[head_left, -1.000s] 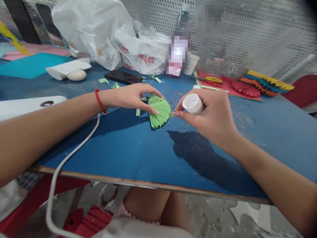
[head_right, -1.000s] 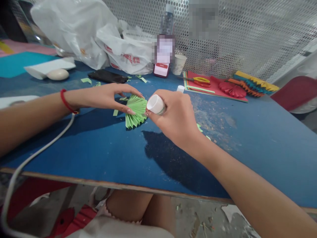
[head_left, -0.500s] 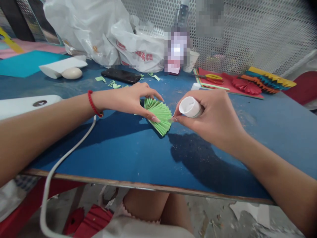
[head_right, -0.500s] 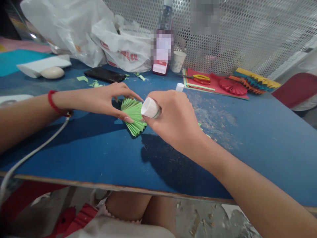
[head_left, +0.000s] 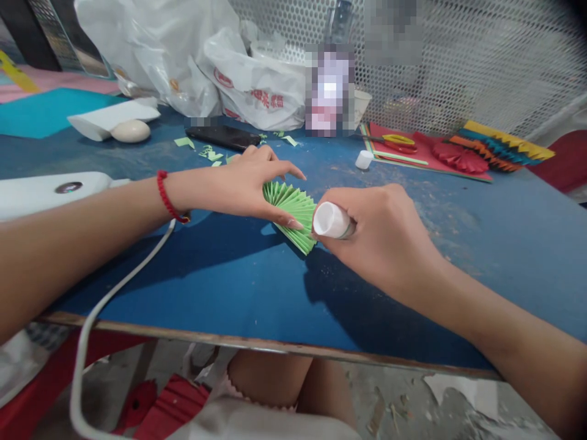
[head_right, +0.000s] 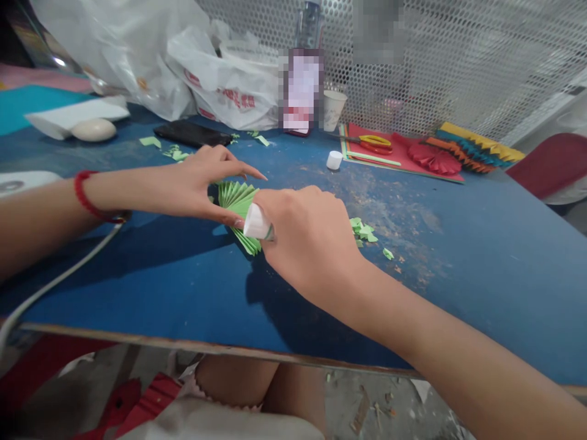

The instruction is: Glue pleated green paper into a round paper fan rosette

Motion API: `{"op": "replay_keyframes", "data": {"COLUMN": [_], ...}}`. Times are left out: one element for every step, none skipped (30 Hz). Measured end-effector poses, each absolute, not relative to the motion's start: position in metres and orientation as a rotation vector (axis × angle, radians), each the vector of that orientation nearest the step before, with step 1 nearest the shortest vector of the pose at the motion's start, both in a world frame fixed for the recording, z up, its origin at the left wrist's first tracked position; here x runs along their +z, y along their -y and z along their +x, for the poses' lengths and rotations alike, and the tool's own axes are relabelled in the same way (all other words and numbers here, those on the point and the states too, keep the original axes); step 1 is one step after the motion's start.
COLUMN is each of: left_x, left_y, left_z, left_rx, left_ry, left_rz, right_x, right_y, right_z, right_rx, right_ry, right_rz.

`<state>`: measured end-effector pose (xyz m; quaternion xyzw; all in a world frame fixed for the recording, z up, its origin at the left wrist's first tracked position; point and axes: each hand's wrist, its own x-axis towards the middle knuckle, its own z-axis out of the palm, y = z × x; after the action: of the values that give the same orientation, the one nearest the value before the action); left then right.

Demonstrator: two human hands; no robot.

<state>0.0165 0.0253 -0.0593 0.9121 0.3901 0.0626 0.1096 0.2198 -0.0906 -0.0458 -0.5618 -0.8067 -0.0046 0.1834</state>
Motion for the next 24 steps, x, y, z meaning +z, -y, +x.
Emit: {"op": "replay_keyframes", "data": {"left_x": [-0.0592,-0.0589,-0.0587,-0.0585,-0.0583,-0.0579,-0.0575,-0.0569,-0.0561,-0.0553,-0.0543,-0.0535,-0.0528,-0.0524,-0.0522,-0.0524,-0.0528,-0.0533,-0.0539,-0.0544,-0.0549,-0.0552,-0.0555,-0.0558], "left_y": [-0.0244,-0.0235,-0.0228,-0.0225,-0.0225,-0.0227,-0.0232,-0.0238,-0.0243,-0.0247,-0.0249,-0.0250,-0.0249,-0.0247,-0.0243,-0.0238,-0.0233,-0.0227,-0.0221,-0.0215,-0.0210,-0.0206,-0.0204,-0.0203], "left_z": [0.0169,0.0170,0.0170,0.0169,0.0166,0.0161,0.0157,0.0152,0.0148,0.0144,0.0141,0.0138,0.0137,0.0136,0.0136,0.0136,0.0138,0.0140,0.0143,0.0147,0.0150,0.0153,0.0156,0.0157], "left_rx": [0.216,0.252,0.291,0.332,0.369,0.402,0.428,0.448,0.465,0.480,0.494,0.508,0.519,0.523,0.524,0.520,0.516,0.515,0.521,0.531,0.538,0.542,0.544,0.540], "left_ry": [-1.133,-1.109,-1.074,-1.031,-0.988,-0.944,-0.893,-0.831,-0.763,-0.693,-0.626,-0.564,-0.512,-0.466,-0.425,-0.383,-0.347,-0.320,-0.308,-0.303,-0.304,-0.308,-0.312,-0.314], "left_rz": [2.694,2.704,2.710,2.713,2.709,2.703,2.700,2.701,2.707,2.718,2.734,2.751,2.765,2.775,2.783,2.786,2.784,2.779,2.778,2.782,2.790,2.802,2.815,2.829], "right_x": [-0.0466,-0.0474,-0.0482,-0.0488,-0.0492,-0.0494,-0.0495,-0.0495,-0.0494,-0.0493,-0.0493,-0.0492,-0.0492,-0.0491,-0.0491,-0.0491,-0.0490,-0.0490,-0.0490,-0.0491,-0.0492,-0.0493,-0.0493,-0.0494], "right_y": [0.0906,0.0904,0.0902,0.0900,0.0899,0.0898,0.0898,0.0898,0.0900,0.0902,0.0905,0.0908,0.0910,0.0912,0.0913,0.0914,0.0913,0.0913,0.0912,0.0911,0.0911,0.0910,0.0910,0.0910], "right_z": [0.2189,0.2182,0.2176,0.2172,0.2169,0.2167,0.2165,0.2163,0.2161,0.2160,0.2159,0.2158,0.2158,0.2159,0.2160,0.2161,0.2162,0.2163,0.2165,0.2166,0.2167,0.2169,0.2170,0.2171], "right_rx": [-0.035,-0.052,-0.066,-0.074,-0.078,-0.079,-0.077,-0.074,-0.071,-0.070,-0.072,-0.077,-0.085,-0.093,-0.100,-0.105,-0.108,-0.110,-0.110,-0.107,-0.105,-0.104,-0.103,-0.101], "right_ry": [2.276,2.277,2.278,2.279,2.282,2.287,2.293,2.298,2.302,2.305,2.306,2.306,2.305,2.305,2.304,2.305,2.305,2.304,2.302,2.301,2.299,2.296,2.292,2.289], "right_rz": [-1.589,-1.591,-1.592,-1.592,-1.594,-1.596,-1.599,-1.601,-1.604,-1.606,-1.610,-1.615,-1.620,-1.623,-1.625,-1.625,-1.624,-1.622,-1.622,-1.625,-1.627,-1.628,-1.627,-1.625]}}
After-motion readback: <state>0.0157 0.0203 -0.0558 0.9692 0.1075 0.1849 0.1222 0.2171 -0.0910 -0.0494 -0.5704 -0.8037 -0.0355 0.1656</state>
